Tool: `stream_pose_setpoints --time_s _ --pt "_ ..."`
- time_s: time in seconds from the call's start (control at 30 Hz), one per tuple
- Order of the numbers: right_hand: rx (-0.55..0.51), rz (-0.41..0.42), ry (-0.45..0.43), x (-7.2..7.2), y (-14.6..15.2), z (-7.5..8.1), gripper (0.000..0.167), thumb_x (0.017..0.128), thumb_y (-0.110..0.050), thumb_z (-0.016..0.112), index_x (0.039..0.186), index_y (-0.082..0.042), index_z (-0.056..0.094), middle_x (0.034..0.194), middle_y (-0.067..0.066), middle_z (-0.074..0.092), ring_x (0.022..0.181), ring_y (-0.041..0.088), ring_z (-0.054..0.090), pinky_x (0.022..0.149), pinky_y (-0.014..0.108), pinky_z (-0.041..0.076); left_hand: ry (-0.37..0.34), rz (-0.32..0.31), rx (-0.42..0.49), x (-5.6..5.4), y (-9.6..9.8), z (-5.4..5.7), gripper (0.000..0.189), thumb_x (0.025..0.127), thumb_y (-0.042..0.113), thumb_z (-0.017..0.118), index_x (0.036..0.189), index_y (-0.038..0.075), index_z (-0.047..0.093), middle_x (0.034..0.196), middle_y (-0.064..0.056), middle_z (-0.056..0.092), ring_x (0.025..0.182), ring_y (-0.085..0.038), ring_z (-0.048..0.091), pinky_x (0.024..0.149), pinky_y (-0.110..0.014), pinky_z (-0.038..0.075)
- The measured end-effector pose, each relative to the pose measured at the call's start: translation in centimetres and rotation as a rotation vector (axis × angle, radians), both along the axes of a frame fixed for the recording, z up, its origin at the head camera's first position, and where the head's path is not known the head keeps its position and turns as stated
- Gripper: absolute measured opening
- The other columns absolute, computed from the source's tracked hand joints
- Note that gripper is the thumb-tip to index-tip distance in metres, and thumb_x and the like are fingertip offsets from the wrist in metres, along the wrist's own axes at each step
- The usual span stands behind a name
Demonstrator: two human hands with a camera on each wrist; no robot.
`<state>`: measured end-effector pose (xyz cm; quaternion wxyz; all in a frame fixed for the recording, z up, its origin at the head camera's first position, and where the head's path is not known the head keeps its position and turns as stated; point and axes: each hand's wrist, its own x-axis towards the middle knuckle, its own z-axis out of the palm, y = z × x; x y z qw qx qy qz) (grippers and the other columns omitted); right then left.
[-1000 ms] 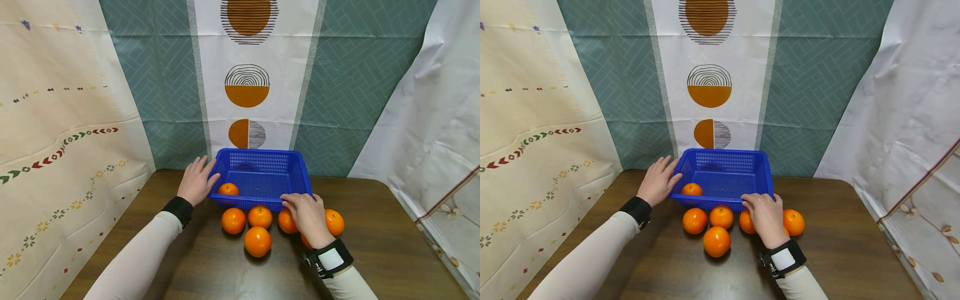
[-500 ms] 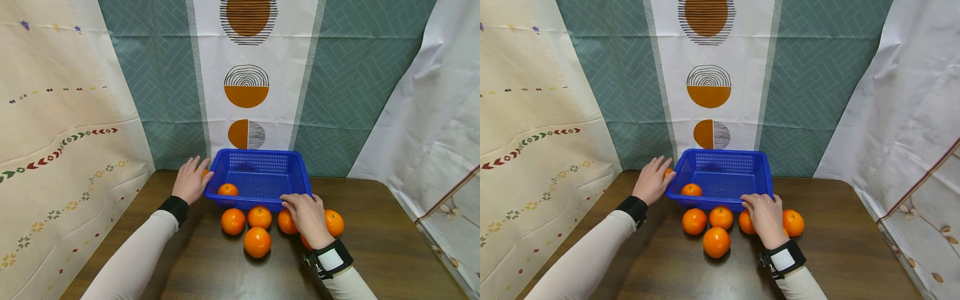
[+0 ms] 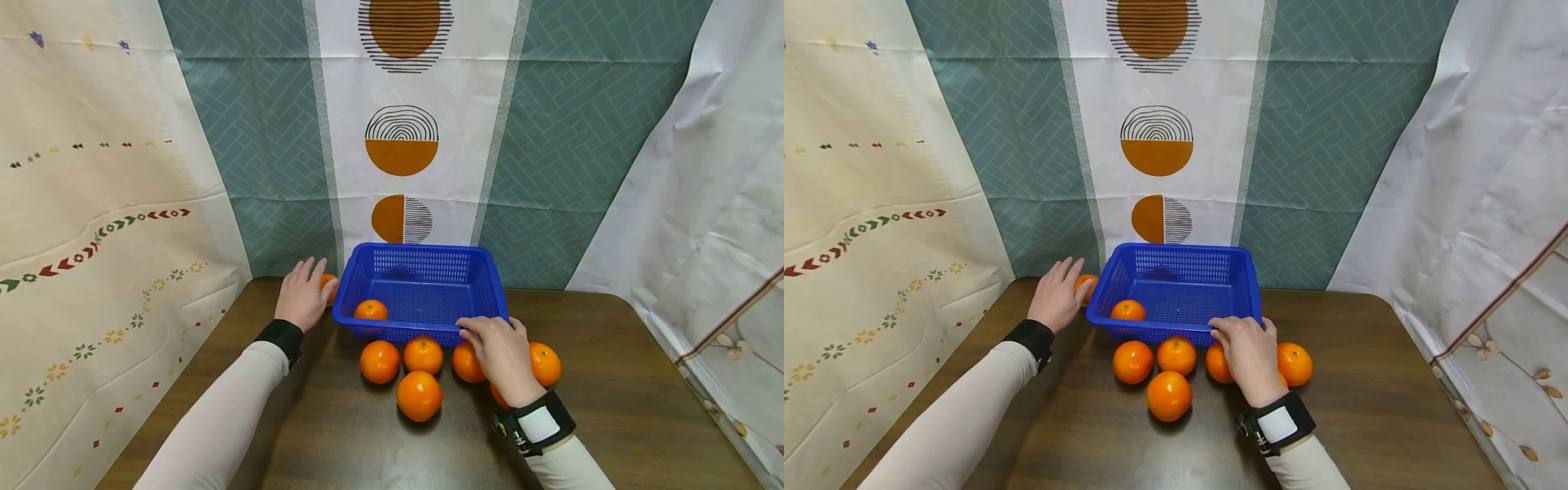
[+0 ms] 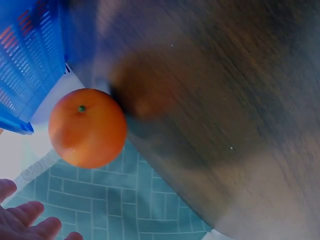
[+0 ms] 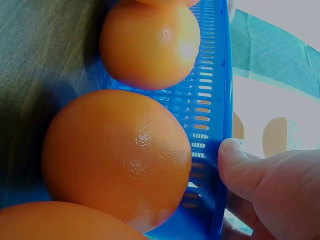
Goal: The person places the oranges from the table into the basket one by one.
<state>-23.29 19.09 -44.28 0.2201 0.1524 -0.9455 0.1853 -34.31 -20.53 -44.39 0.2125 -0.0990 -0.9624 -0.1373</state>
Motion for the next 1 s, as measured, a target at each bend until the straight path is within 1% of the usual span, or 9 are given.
stream_pose_setpoints --time_s 0.2,0.53,0.77,1.0 --pt "0.004 0.002 0.006 -0.1 0.0 -0.1 0.020 0.103 -0.018 0.080 0.122 -0.013 0.084 0.116 0.008 0.082 0.112 0.037 0.073 0.111 0.079 0.039 -0.012 0.013 0.012 -0.2 -0.3 -0.4 0.063 0.117 0.039 0.054 0.164 -0.001 0.045 0.167 -0.034 0.041 0.156 -0.056 0.034 0.128 -0.068 0.026" --pt "0.001 -0.003 0.024 0.0 -0.1 0.0 0.020 0.102 -0.018 0.081 0.121 -0.014 0.085 0.114 0.007 0.083 0.111 0.037 0.074 0.111 0.079 0.039 -0.075 0.036 -0.006 -0.8 -0.6 -0.9 0.064 0.116 0.038 0.056 0.165 0.000 0.044 0.168 -0.033 0.039 0.157 -0.056 0.033 0.128 -0.069 0.026" --pt "-0.003 -0.007 0.024 0.0 -0.1 0.1 0.021 0.101 -0.018 0.082 0.121 -0.014 0.085 0.113 0.007 0.083 0.111 0.037 0.074 0.112 0.078 0.039 -0.065 0.028 -0.007 -1.2 -0.3 -1.0 0.063 0.115 0.037 0.058 0.163 -0.003 0.046 0.167 -0.034 0.041 0.155 -0.057 0.035 0.127 -0.070 0.029" --pt "-0.003 -0.006 0.025 0.0 -0.1 0.0 0.020 0.102 -0.019 0.082 0.121 -0.015 0.085 0.114 0.006 0.083 0.110 0.036 0.074 0.112 0.078 0.039 -0.110 0.041 -0.004 -1.8 -0.3 -1.3 0.065 0.116 0.038 0.057 0.165 -0.002 0.043 0.169 -0.033 0.037 0.157 -0.056 0.032 0.128 -0.070 0.025"
